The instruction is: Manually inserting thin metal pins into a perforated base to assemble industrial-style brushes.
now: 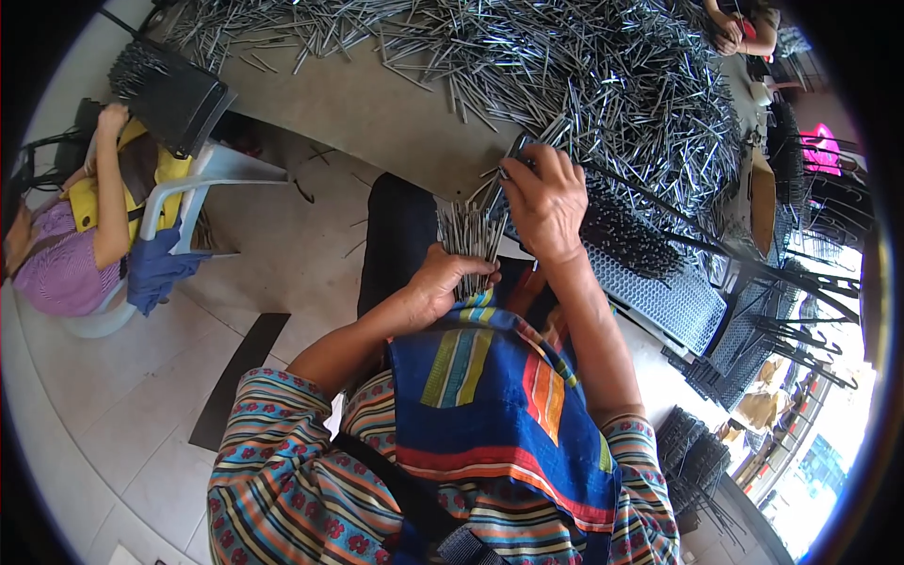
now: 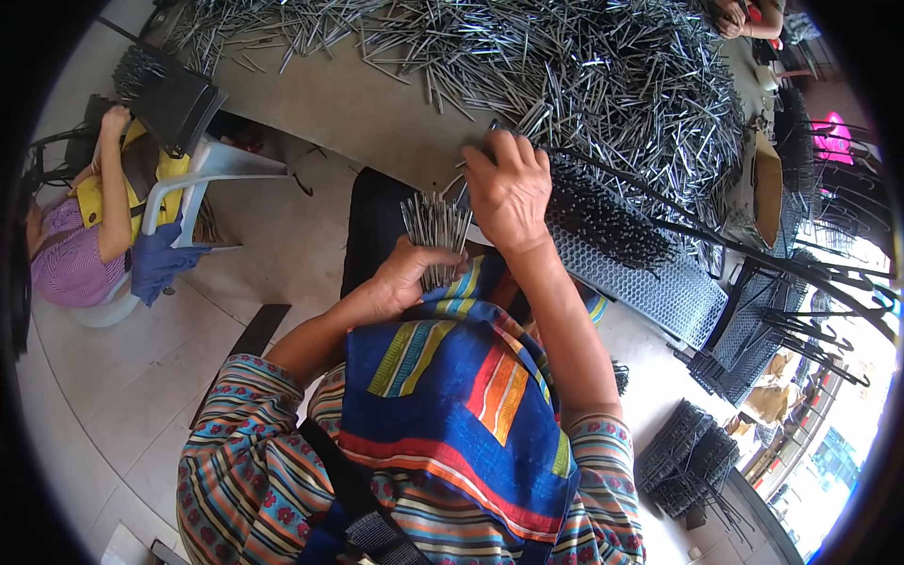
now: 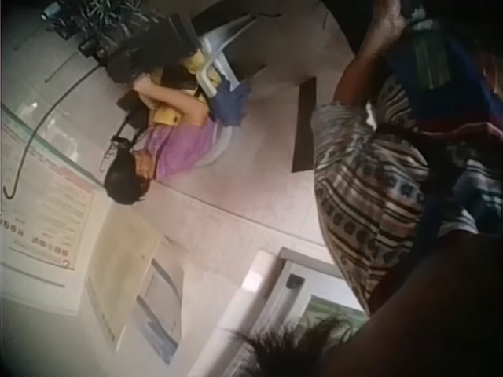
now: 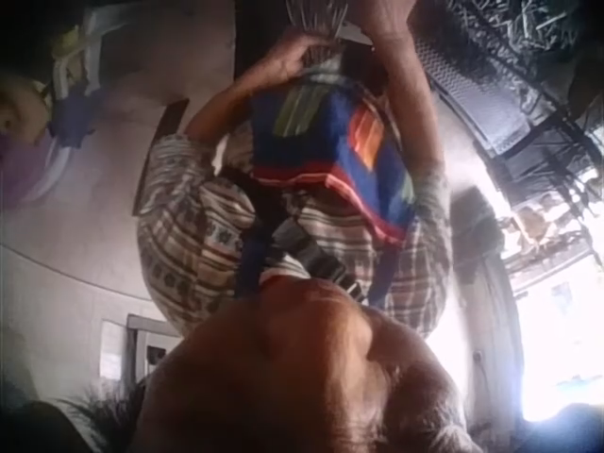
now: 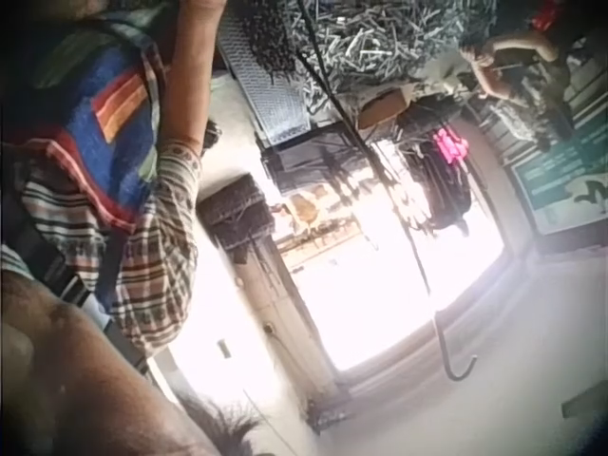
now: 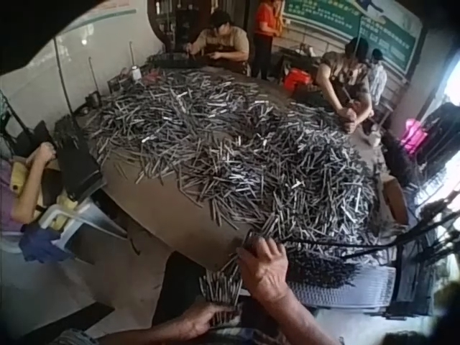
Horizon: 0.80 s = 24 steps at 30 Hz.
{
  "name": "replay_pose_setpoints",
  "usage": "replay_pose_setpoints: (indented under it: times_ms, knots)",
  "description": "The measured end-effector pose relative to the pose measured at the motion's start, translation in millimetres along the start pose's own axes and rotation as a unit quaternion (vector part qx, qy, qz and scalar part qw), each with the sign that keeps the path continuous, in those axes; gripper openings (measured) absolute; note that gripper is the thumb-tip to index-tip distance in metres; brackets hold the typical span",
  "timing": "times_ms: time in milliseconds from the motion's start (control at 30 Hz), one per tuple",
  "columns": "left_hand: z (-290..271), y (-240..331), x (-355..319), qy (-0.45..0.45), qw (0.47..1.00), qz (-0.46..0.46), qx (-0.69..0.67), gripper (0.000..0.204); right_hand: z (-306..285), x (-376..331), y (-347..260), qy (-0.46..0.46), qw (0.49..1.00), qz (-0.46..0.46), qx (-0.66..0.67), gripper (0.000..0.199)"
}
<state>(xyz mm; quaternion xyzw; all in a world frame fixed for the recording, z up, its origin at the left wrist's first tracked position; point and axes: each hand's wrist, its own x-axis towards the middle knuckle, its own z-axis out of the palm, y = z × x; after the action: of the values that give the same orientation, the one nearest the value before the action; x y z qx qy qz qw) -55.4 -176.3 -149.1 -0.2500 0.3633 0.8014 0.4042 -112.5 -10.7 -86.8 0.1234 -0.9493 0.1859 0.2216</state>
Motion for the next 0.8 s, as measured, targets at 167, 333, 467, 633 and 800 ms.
replay_pose_setpoints:
  times_ms: [167, 333, 467, 633, 800]
  knots:
    - [-3.1, 0.6, -6.7, -0.002, 0.999, -0.006, 0.038, 0.021, 17.5, 18.1, 9.7, -0.107, 0.988, -0.067, -0.087, 0.017]
    - [-0.5, 8.6, -10.8, 0.002, 0.999, -0.023, 0.038, 0.021, 27.6, 17.2, 15.7, -0.104, 0.993, -0.044, -0.035, 0.010]
    - [-1.2, 8.4, -7.1, 0.003, 0.999, -0.034, 0.020, 0.020, 29.2, 18.5, 16.6, -0.099, 0.993, -0.060, -0.013, 0.013]
    - [1.5, 9.0, -5.8, 0.003, 1.000, -0.013, 0.017, 0.014, 26.9, 23.7, 15.2, -0.073, 0.994, -0.060, 0.056, 0.015]
    - [-1.3, 7.4, -5.3, -0.014, 0.999, -0.023, 0.035, 0.020, 3.7, 38.5, 20.9, -0.028, 0.994, -0.034, 0.101, 0.010]
